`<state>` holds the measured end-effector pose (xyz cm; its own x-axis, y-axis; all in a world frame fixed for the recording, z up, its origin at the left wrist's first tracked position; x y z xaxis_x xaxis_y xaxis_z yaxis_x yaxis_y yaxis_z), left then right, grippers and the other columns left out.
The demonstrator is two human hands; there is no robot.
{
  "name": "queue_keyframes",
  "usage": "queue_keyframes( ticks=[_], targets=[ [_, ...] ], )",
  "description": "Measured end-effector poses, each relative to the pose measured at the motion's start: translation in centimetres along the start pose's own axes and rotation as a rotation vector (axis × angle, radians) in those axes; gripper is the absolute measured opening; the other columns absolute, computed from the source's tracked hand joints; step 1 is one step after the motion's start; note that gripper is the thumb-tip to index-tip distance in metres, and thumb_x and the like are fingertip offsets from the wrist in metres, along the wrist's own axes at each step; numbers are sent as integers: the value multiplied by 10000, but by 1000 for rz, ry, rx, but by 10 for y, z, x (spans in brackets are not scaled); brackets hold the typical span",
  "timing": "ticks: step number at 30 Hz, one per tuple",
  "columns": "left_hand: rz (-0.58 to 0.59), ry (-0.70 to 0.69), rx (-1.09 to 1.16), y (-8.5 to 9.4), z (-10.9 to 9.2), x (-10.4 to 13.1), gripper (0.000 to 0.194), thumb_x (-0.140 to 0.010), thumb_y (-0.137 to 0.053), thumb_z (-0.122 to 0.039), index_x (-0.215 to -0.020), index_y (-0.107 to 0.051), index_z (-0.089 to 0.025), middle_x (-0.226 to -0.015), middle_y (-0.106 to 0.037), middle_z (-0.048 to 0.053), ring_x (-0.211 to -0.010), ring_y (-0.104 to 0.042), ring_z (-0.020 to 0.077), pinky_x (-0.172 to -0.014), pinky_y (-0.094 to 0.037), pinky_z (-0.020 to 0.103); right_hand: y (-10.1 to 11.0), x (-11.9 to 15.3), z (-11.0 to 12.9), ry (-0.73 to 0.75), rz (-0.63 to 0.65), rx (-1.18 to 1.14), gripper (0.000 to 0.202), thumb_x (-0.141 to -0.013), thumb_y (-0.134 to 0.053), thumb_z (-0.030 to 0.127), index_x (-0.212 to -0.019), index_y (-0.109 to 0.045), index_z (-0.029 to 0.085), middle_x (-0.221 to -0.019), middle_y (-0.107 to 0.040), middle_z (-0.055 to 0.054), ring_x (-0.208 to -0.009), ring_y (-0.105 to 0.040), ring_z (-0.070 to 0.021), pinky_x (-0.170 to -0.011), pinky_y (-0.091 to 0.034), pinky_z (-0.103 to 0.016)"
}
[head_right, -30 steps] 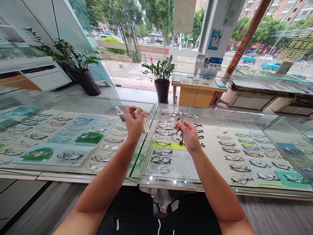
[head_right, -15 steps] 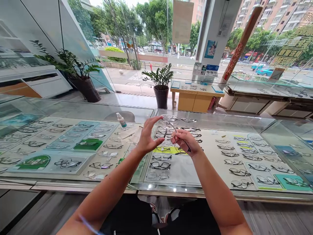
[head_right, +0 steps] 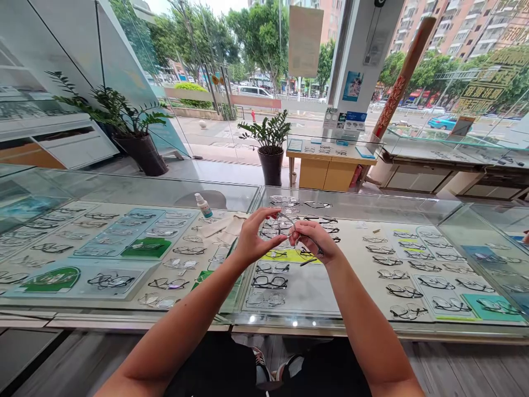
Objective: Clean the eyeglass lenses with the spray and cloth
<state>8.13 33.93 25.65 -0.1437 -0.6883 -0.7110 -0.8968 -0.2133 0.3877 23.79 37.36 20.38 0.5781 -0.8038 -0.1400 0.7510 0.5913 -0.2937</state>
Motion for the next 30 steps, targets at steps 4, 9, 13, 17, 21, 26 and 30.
queue_keyframes(
  ticks=[4, 9, 13, 17, 21, 26, 30],
  targets=[
    [-45, 12, 0, 3, 7, 1, 586, -845, -877, -539, -1320, -714, -237, -1133, -765, 106, -1038, -718, 263, -951, -560, 408, 24, -1, 6, 80, -226, -33, 342, -851, -853, 523, -849, -747, 198, -820, -641, -7, -758, -591, -152, -719, -491, -287],
    [-110, 14, -13, 9, 13, 2, 580, -861, -870, -528, -1336, -707, -237, -1166, -763, 107, -1035, -718, 254, -948, -567, 404, 63, 1, 10, 227, -526, -65, 438, -699, -970, 383, -989, -678, 233, -816, -621, 44, -701, -535, -110, -674, -470, -252],
    [-171, 32, -30, 15, 15, 3, 590, -863, -867, -541, -1345, -707, -240, -1196, -764, 112, -1062, -717, 263, -956, -571, 404, 74, -1, 11, 270, -547, -30, 445, -775, -918, 476, -1013, -611, 259, -637, -489, 96, -578, -409, -111, -562, -379, -255],
    [-293, 68, -51, 25, 20, 5, 623, -852, -870, -564, -1348, -704, -227, -1218, -757, 124, -1097, -712, 278, -950, -572, 410, 86, 5, 12, 283, -665, 106, 423, -886, -796, 626, -1000, -635, 253, -570, -408, 109, -531, -336, -117, -529, -349, -266],
    [-412, 112, -92, 37, 29, 7, 646, -810, -898, -585, -1303, -715, -210, -1199, -752, 131, -1113, -706, 293, -976, -564, 427, 83, 21, 28, 468, -808, 391, 323, -952, -697, 565, -997, -658, 248, -742, -606, 26, -682, -530, -169, -656, -451, -315],
    [-514, 62, -139, 58, 13, -8, 626, -798, -919, -548, -1278, -716, -200, -1157, -752, 116, -1092, -701, 279, -979, -555, 422, 29, 35, 73, 777, -750, 804, 402, -899, -729, 422, -1257, -637, 265, -1135, -675, -73, -1047, -632, -276, -945, -509, -455],
    [-559, -70, -181, 79, -40, -44, 579, -833, -917, -467, -1312, -700, -228, -1166, -747, 99, -1085, -702, 261, -917, -555, 402, -16, 24, 127, 777, -580, 919, 679, -883, -811, 468, -1465, -513, 282, -1395, -612, -134, -1254, -604, -328, -1063, -492, -530]
  ],
)
Point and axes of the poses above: each hand's wrist, its own x-axis away from the middle knuckle, its own y-axis out of the back of the hand, z = x × y, the point moved 9 cm from there along -x, towards the middle knuckle
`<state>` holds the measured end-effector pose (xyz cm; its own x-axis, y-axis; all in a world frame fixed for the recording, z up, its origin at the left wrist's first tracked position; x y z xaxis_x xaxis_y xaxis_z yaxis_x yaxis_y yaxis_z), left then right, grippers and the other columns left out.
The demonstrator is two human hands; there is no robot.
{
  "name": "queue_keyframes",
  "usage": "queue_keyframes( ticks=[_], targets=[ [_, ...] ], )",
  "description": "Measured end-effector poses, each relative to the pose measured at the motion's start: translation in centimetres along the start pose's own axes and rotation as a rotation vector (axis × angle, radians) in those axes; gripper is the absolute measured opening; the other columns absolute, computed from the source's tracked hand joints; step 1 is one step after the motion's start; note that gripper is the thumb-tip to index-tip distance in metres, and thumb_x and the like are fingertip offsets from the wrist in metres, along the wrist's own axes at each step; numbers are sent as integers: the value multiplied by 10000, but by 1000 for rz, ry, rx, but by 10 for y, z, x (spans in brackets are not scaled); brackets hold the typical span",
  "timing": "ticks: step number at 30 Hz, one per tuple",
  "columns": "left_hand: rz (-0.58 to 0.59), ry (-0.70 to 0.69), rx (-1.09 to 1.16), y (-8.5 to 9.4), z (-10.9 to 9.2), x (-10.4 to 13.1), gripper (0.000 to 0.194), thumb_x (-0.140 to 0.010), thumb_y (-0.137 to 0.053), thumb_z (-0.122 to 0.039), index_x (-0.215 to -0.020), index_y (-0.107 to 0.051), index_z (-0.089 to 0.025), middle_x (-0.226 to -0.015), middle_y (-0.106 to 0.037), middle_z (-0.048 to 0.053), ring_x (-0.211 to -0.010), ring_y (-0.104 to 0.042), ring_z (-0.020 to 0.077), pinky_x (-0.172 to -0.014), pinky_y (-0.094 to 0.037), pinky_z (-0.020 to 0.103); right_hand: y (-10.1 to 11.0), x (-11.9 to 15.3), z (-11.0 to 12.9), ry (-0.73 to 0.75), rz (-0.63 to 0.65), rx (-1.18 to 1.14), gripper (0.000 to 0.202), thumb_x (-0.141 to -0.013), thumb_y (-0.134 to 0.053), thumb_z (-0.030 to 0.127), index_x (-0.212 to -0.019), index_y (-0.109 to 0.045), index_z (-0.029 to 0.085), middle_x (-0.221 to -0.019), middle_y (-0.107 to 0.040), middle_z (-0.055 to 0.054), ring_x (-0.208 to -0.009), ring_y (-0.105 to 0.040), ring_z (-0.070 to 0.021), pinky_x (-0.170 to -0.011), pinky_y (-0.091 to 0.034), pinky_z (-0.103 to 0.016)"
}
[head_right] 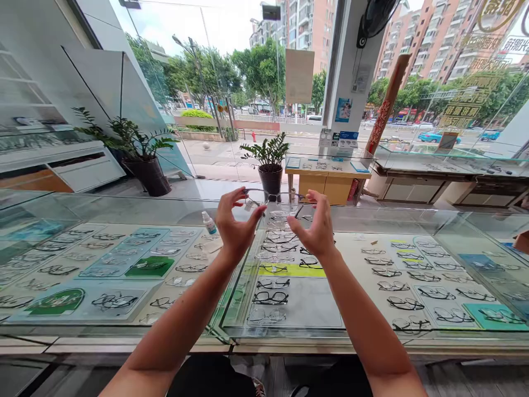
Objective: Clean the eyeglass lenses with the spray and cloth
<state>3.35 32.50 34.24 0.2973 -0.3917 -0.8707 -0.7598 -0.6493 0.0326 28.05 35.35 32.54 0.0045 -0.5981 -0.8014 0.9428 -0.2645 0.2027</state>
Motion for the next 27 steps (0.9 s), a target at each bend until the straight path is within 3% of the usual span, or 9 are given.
queue_keyframes(
  ticks=[4, 7, 11, 18, 27],
  targets=[
    [-79, -68, 26, 11, -51, -39, 594, -793, -954, -434, -1299, -706, -243, -1172, -745, 78, -1065, -710, 258, -931, -572, 416, 23, -38, 54, 70, -74, 17, 619, -906, -833, 477, -1435, -554, 315, -1399, -644, -106, -1276, -609, -323, -1121, -473, -540],
    [-140, -100, 35, 20, -70, -46, 575, -805, -944, -454, -1291, -714, -250, -1165, -746, 71, -1052, -720, 260, -909, -588, 420, 37, -43, 75, 87, -149, 4, 563, -915, -843, 452, -1407, -596, 337, -1290, -688, -76, -1206, -640, -306, -1102, -488, -525],
    [-103, -109, 16, 18, -67, -42, 605, -784, -959, -469, -1296, -719, -256, -1142, -746, 68, -1027, -724, 269, -880, -609, 430, 38, -36, 81, 98, -172, 30, 543, -897, -871, 424, -1383, -642, 343, -1322, -686, -72, -1175, -664, -316, -1072, -513, -521],
    [-35, -77, -27, 6, -50, -42, 548, -808, -946, -464, -1266, -723, -261, -1077, -739, 53, -991, -718, 257, -893, -607, 444, 35, -41, 68, 30, -144, 69, 479, -899, -881, 433, -1328, -698, 325, -1209, -718, -67, -1100, -682, -302, -1036, -552, -511],
    [-65, -51, -26, 9, -49, -39, 609, -715, -1009, -457, -1202, -714, -240, -1041, -686, 39, -970, -681, 229, -870, -604, 398, 34, -41, 63, 26, -121, 110, 542, -878, -892, 497, -1347, -691, 314, -1209, -722, -76, -1080, -692, -297, -1001, -590, -526]
  ],
)
Point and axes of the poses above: each hand's wrist, its own x-axis away from the middle knuckle, its own y-axis out of the back of the hand, z = x × y, the point moved 9 cm from there along -x, towards the middle knuckle
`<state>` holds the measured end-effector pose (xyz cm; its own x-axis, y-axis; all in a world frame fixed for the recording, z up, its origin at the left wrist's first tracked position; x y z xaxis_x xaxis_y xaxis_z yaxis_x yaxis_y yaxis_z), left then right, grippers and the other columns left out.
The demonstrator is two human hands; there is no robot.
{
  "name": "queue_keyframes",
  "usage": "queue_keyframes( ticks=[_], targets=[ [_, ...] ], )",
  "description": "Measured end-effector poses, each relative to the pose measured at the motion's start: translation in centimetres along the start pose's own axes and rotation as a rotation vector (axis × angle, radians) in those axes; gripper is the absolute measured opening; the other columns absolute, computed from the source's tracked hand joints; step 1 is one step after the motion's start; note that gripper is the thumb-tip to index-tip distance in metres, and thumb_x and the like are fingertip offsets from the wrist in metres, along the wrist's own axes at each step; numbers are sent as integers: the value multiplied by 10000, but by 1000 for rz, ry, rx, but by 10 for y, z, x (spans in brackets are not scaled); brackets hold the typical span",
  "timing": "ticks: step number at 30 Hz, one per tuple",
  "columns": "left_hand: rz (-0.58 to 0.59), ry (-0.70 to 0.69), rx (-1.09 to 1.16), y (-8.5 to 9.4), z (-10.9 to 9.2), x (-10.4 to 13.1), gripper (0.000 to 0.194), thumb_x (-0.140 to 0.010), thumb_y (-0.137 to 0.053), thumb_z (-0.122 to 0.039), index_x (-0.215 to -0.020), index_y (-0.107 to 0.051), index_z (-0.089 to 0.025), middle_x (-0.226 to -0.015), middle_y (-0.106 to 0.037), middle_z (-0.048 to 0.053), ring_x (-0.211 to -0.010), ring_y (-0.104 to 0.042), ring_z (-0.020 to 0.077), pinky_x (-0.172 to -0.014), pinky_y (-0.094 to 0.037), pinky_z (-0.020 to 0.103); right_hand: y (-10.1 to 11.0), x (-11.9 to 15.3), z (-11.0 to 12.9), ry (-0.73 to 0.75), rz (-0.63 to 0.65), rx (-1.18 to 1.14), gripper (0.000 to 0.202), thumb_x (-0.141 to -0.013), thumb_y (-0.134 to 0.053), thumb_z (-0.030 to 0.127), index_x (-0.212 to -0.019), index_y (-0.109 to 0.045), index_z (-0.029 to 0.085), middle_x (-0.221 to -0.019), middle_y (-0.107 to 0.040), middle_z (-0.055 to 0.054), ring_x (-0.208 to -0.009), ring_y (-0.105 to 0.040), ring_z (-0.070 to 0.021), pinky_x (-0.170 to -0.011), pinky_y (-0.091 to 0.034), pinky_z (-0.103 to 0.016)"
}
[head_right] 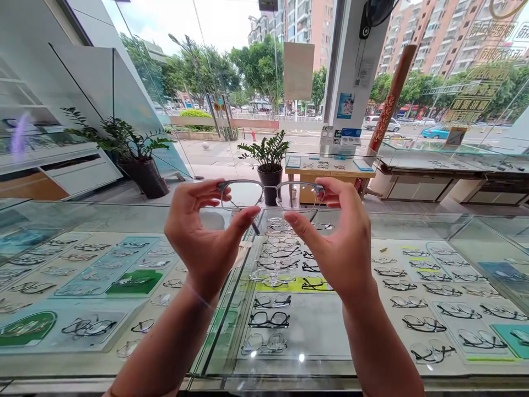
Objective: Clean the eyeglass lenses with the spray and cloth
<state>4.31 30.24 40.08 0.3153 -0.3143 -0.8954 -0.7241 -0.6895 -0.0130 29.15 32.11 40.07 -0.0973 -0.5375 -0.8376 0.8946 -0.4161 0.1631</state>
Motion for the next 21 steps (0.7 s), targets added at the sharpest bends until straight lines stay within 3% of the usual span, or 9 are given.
queue_keyframes(
  ticks=[10, 21],
  targets=[
    [-27, -180, -45, -2, -12, 3, 647, -749, -963, -571, -1223, -670, -243, -1069, -702, 48, -899, -669, 203, -797, -571, 385, 1, -1, -5, -24, 41, 47, 595, -892, -844, 582, -1377, -642, 301, -1338, -727, -96, -1183, -723, -316, -971, -623, -536],
    [-25, -213, -36, -5, -19, 5, 616, -769, -959, -533, -1224, -665, -240, -1035, -693, 37, -905, -669, 199, -803, -576, 373, 1, -3, -12, -44, 77, 67, 610, -924, -803, 588, -1434, -617, 308, -1358, -724, -106, -1220, -720, -320, -928, -641, -516]
  ],
)
Point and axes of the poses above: each hand's wrist, its own x-axis away from the middle knuckle, its own y-axis out of the back of the hand, z = x × y, the point moved 9 cm from there along -x, towards the middle knuckle
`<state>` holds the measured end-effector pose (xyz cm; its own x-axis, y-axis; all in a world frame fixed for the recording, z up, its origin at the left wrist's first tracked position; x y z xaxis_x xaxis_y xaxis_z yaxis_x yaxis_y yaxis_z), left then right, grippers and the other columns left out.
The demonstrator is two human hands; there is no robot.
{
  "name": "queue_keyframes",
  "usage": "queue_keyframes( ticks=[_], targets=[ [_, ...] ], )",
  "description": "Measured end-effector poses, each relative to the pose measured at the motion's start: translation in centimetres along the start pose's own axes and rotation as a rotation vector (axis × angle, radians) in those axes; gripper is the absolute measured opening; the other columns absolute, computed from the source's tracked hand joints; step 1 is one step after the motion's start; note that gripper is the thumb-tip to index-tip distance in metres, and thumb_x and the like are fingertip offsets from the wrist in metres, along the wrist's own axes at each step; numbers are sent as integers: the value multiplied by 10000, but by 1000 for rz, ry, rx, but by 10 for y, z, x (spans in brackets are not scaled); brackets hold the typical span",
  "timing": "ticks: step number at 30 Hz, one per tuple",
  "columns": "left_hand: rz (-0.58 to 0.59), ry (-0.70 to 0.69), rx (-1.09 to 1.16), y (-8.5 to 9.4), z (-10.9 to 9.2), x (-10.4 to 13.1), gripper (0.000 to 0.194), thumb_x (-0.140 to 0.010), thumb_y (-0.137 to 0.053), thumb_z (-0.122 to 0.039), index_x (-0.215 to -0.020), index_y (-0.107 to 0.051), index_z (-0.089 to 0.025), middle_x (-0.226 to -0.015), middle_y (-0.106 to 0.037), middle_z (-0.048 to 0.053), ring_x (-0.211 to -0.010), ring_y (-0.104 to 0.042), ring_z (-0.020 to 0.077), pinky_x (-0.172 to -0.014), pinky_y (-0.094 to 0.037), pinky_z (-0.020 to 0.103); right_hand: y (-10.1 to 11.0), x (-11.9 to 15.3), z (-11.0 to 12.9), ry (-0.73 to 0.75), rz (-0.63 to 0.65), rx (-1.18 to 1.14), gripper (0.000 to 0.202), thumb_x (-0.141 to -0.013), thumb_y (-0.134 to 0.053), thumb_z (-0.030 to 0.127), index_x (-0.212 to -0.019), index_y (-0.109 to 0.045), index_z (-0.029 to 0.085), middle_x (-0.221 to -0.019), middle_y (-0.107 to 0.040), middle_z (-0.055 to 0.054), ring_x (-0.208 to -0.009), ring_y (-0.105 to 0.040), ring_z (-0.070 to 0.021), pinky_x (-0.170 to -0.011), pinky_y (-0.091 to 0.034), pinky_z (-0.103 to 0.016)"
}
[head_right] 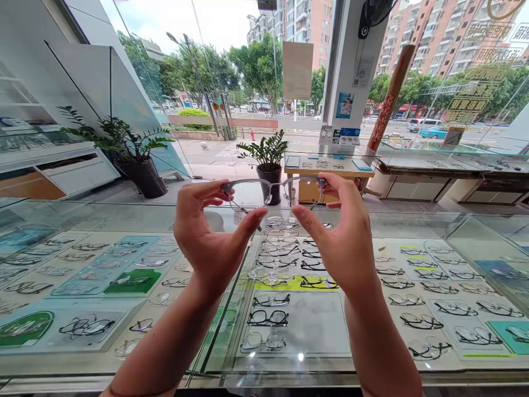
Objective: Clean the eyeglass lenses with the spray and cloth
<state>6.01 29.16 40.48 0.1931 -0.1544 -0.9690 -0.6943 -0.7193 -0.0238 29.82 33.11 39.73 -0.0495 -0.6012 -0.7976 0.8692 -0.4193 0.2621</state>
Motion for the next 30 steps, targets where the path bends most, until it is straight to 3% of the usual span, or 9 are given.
queue_keyframes(
  ticks=[6, 17, 30],
  targets=[
    [39, 62, -12, -2, 5, 0, 617, -776, -942, -574, -1211, -662, -238, -1027, -709, 38, -910, -686, 211, -813, -577, 388, 2, 1, 4, 25, -26, 29, 603, -927, -806, 577, -1433, -616, 311, -1373, -717, -104, -1228, -715, -322, -935, -639, -518],
    [227, 247, 87, -24, 20, 5, 494, -859, -871, -542, -1190, -659, -242, -1027, -766, 43, -952, -733, 213, -857, -580, 414, 12, 5, 21, 120, -153, 128, 576, -930, -822, 537, -1419, -635, 296, -1318, -703, -91, -1187, -705, -315, -946, -617, -511],
    [197, 232, 78, -21, 17, 3, 512, -831, -890, -585, -1108, -635, -238, -970, -742, 22, -876, -710, 189, -800, -563, 388, 11, 3, 19, 95, -113, 127, 568, -947, -794, 546, -1430, -630, 296, -1294, -710, -93, -1202, -698, -314, -973, -616, -528]
  ],
)
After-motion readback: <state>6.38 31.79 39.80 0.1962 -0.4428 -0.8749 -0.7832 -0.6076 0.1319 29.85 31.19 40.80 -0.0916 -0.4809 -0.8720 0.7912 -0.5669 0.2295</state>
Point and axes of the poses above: each hand's wrist, its own x-axis away from the middle knuckle, its own y-axis out of the back of the hand, z = x × y, the point moved 9 cm from there along -x, towards the middle knuckle
